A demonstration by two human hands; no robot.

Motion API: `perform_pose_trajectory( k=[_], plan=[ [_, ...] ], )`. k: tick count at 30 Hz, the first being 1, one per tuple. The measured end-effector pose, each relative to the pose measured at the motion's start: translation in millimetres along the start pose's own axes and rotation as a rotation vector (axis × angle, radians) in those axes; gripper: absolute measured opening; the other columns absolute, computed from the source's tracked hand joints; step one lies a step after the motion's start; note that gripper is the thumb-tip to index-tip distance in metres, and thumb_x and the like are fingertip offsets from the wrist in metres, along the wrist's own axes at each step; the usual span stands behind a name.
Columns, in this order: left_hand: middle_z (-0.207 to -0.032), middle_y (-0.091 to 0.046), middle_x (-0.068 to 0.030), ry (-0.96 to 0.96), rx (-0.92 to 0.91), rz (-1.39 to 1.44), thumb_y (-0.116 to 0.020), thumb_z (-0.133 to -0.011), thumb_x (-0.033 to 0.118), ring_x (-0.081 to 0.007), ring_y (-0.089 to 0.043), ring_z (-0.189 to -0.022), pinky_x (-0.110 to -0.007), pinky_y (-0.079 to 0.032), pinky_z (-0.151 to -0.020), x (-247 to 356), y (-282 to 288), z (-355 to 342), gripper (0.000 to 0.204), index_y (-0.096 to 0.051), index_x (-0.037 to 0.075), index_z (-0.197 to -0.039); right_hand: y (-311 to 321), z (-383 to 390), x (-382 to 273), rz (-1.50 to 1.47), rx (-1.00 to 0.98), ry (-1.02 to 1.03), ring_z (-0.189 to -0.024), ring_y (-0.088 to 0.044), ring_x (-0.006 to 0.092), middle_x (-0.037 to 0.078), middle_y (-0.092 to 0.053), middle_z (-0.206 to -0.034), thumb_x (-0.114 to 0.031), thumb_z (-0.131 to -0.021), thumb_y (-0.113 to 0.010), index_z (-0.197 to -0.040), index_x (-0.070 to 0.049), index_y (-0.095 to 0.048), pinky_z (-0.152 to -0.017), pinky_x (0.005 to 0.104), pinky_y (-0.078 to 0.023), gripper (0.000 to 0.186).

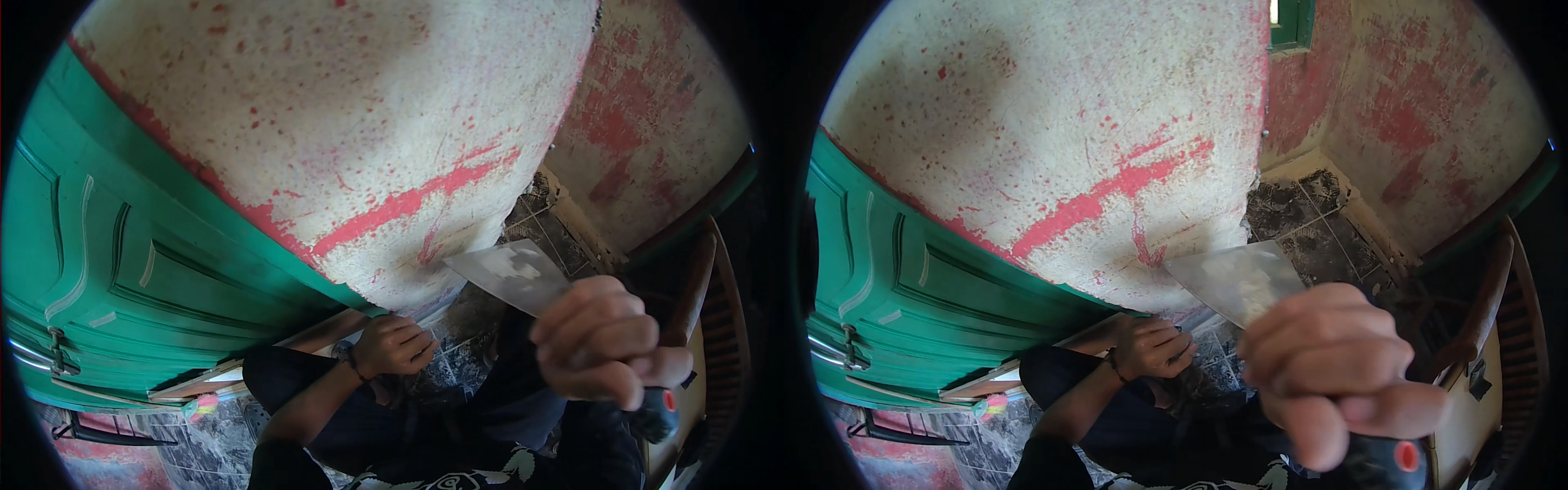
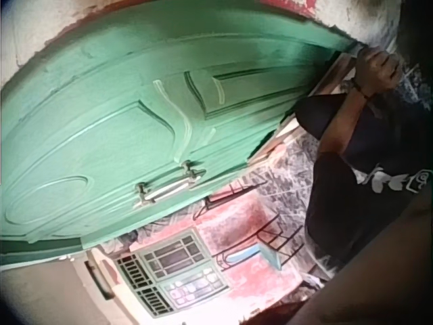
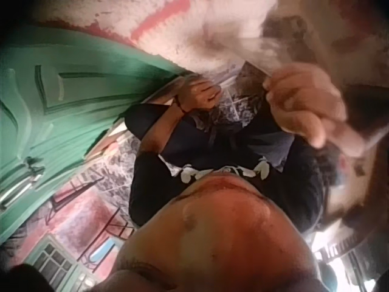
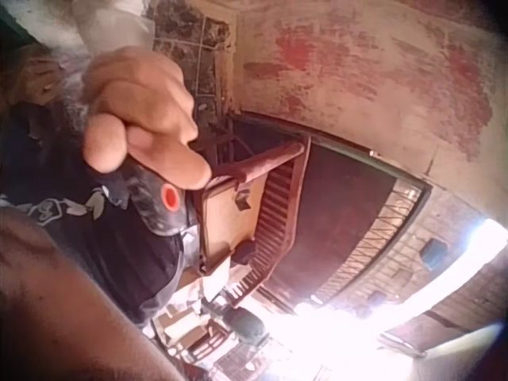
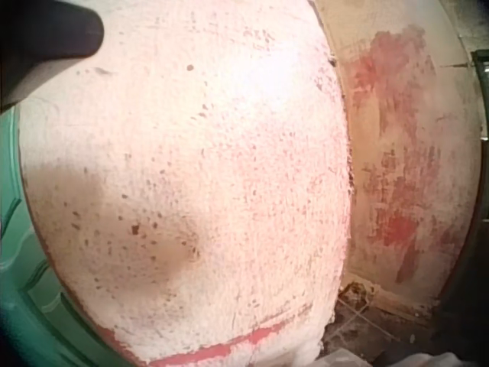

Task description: The recorder scrapes a wall and applies patching compound using a putty knife.

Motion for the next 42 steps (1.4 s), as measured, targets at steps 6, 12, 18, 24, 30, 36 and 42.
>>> perform_pose_trajectory(
  k=[6, 12, 18, 24, 30, 36, 42],
  plan=[
    [-0.063, -0.061, -0.0016, 0.017, -0.062, -0.031, -0.078, -0.073, 0.016, -0.0161, -0.062, -0.058, -0.029, -0.051, -0.054, -2, -4, 0, 0.012, -0.069, 0.008, -0.072, -7, 10, 13, 0.135, -0.03, -0.123, -0.042, -0.046, 0.0072, 0.001, -0.042, -0.066, -0.036, -0.102, -0.051, -0.096, -0.012, -0.033, -0.031, 0.0224, -0.046, 0.03],
    [-0.061, -0.056, 0.0002, 0.009, -0.034, -0.004, -0.076, -0.076, 0.017, -0.0156, -0.059, -0.055, -0.03, -0.047, -0.051, -6, -5, 2, 0.016, -0.063, 0.012, -0.068, -8, 19, 20, -0.042, 0.024, -0.14, -0.048, -0.06, 0.0177, 0.01, -0.056, -0.068, -0.021, -0.094, -0.07, -0.102, -0.007, -0.034, -0.035, 0.0297, -0.052, 0.039],
    [-0.062, -0.059, -0.0006, -0.057, -0.022, -0.041, -0.078, -0.073, 0.015, -0.016, -0.062, -0.058, -0.029, -0.051, -0.054, -4, -4, 5, 0.013, -0.066, 0.01, -0.069, -5, 14, 7, 0.005, 0.101, 0.012, -0.041, -0.055, 0.0171, 0.008, -0.055, -0.064, -0.019, -0.095, -0.068, -0.099, -0.01, -0.034, -0.033, 0.0302, -0.051, 0.035],
    [-0.065, -0.062, -0.0003, -0.012, -0.025, 0.014, -0.078, -0.072, 0.017, -0.0161, -0.063, -0.059, -0.029, -0.051, -0.055, 0, -2, 4, 0.012, -0.067, 0.011, -0.07, -7, 13, 2, 0.181, 0.029, 0.046, -0.041, -0.049, 0.0097, 0.004, -0.046, -0.065, -0.036, -0.102, -0.049, -0.098, -0.01, -0.03, -0.031, 0.0237, -0.048, 0.033],
    [-0.066, -0.062, -0.0002, -0.001, -0.045, 0.021, -0.078, -0.073, 0.017, -0.0159, -0.063, -0.059, -0.029, -0.051, -0.055, 0, -3, 1, 0.012, -0.068, 0.011, -0.071, 4, 15, -5, -0.039, 0.1, 0.06, -0.051, -0.062, 0.0168, 0.008, -0.062, -0.074, -0.022, -0.097, -0.066, -0.096, -0.01, -0.034, -0.036, 0.0297, -0.052, 0.034],
    [-0.064, -0.06, -0.0004, 0.015, -0.04, 0.03, -0.078, -0.074, 0.017, -0.0164, -0.062, -0.058, -0.03, -0.051, -0.055, -1, -7, 6, 0.013, -0.066, 0.012, -0.07, -5, 12, -4, -0.012, -0.049, -0.001, -0.043, -0.056, 0.019, 0.01, -0.057, -0.069, -0.019, -0.094, -0.069, -0.098, -0.007, -0.035, -0.04, 0.0329, -0.055, 0.036],
    [-0.064, -0.06, -0.0004, 0.02, -0.121, 0.032, -0.078, -0.075, 0.016, -0.0158, -0.062, -0.058, -0.03, -0.05, -0.054, -4, -13, 11, 0.013, -0.067, 0.011, -0.071, -3, 7, 3, 0.005, 0.087, 0.021, -0.042, -0.054, 0.0137, 0.007, -0.048, -0.063, -0.016, -0.098, -0.063, -0.097, -0.007, -0.032, -0.033, 0.0283, -0.051, 0.033]
  ],
)
Point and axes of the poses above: each hand's wrist, its own z-axis away from the middle knuckle, its own y-axis out of the back of the hand, x = y × z, the point moved 6 cm from there along -z, towards the middle knuckle
